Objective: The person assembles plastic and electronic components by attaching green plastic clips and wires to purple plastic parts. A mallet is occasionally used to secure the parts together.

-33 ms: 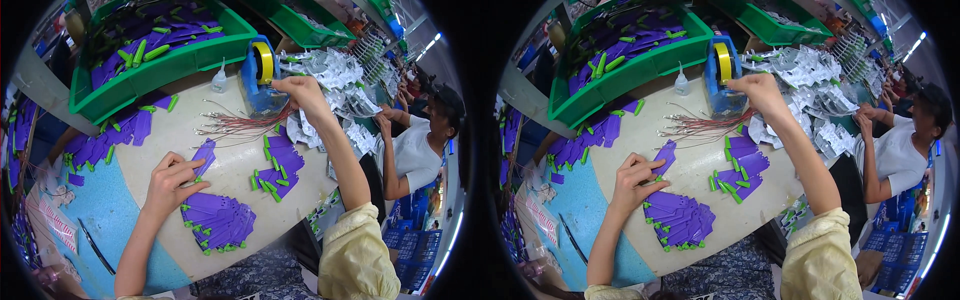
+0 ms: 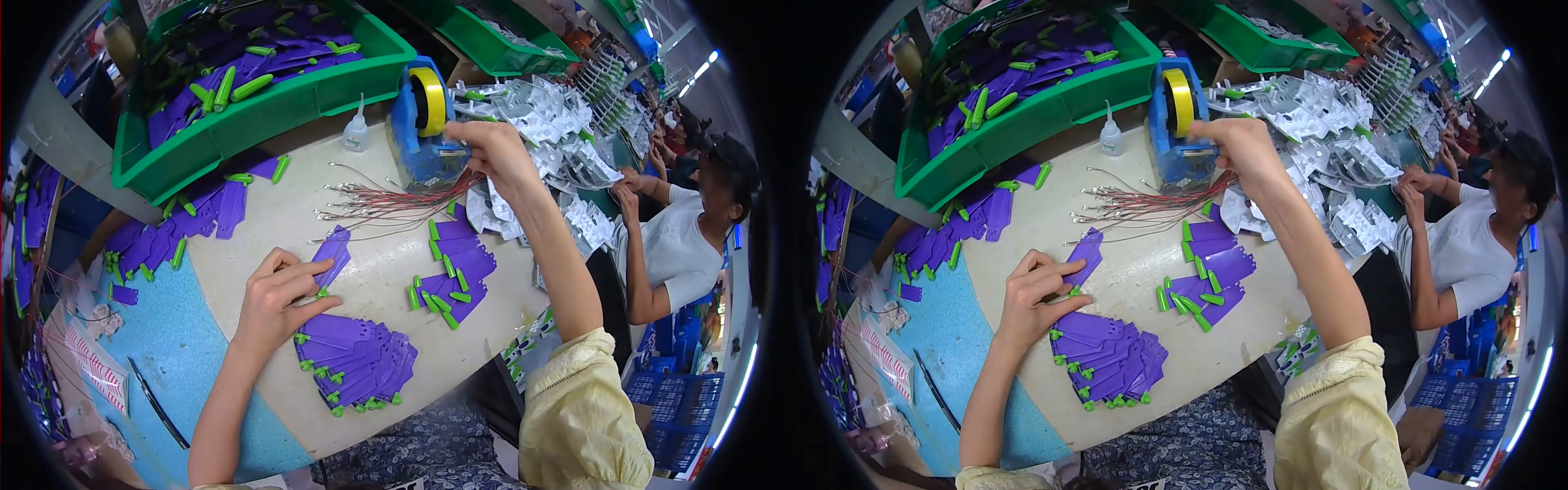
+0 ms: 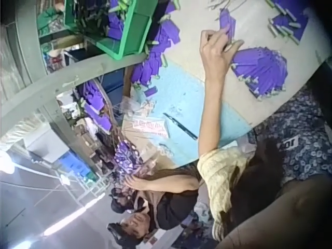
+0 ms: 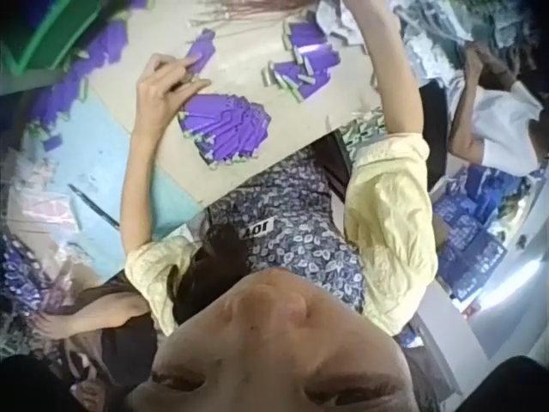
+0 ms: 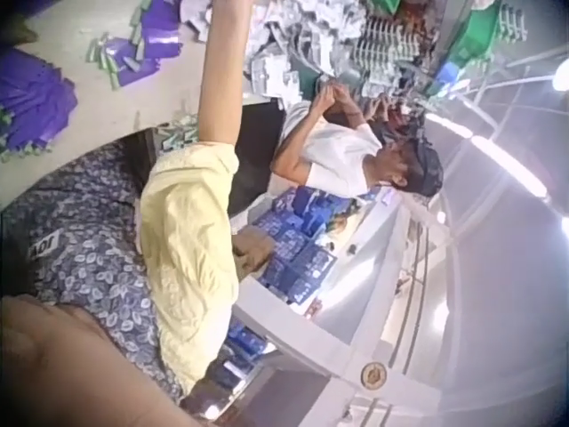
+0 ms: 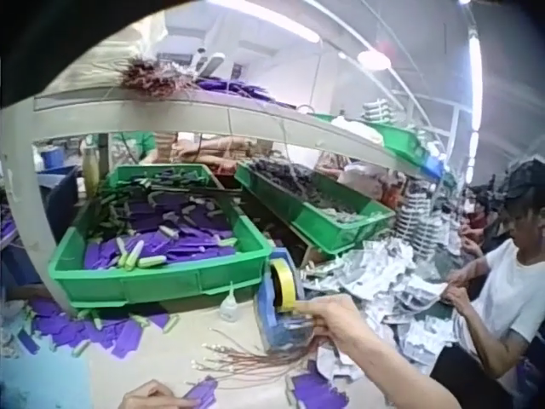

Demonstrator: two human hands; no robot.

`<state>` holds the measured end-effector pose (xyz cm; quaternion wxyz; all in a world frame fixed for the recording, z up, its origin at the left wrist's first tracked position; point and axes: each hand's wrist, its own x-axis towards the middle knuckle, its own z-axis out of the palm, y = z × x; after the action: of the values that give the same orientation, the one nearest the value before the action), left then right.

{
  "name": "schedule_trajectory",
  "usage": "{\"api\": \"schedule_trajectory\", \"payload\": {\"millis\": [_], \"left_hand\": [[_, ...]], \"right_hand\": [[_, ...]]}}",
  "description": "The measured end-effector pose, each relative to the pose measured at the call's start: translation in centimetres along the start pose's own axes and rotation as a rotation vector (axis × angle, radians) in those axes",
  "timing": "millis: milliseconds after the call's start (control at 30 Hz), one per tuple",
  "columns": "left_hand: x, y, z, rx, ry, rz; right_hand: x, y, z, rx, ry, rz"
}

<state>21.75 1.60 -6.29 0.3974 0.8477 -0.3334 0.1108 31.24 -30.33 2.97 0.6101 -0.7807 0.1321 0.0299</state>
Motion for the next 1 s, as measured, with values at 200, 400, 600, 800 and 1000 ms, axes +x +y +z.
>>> {"api": "schedule_trajectory", "payload": {"millis": [200, 400, 600, 800, 1000], "left_hand": [[-0.1, 0.3, -0.2, -0.006, -0.027, -0.061], [-0.2, 0.4, -0.4, -0.143, 0.008, -0.158], [-0.1, 0.4, 0.0, -0.182, -0.007, -0.238], [-0.5, 0.1, -0.1, -0.132, 0.015, -0.147], [-2.0, 0.8, 1.0, 0.082, 0.154, -0.069]], "right_hand": [[-3.8, 1.8, 1.1, 0.181, -0.026, 0.122], [-4.5, 1.5, 2.3, -0.187, -0.179, 0.025], [-11.2, 4.6, 9.6, 0.039, -0.647, 0.053], [-9.6, 6.5, 11.6, -0.211, -0.669, -0.167], [-10.6, 5.9, 12.1, -0.529, -0.407, -0.56]]}}
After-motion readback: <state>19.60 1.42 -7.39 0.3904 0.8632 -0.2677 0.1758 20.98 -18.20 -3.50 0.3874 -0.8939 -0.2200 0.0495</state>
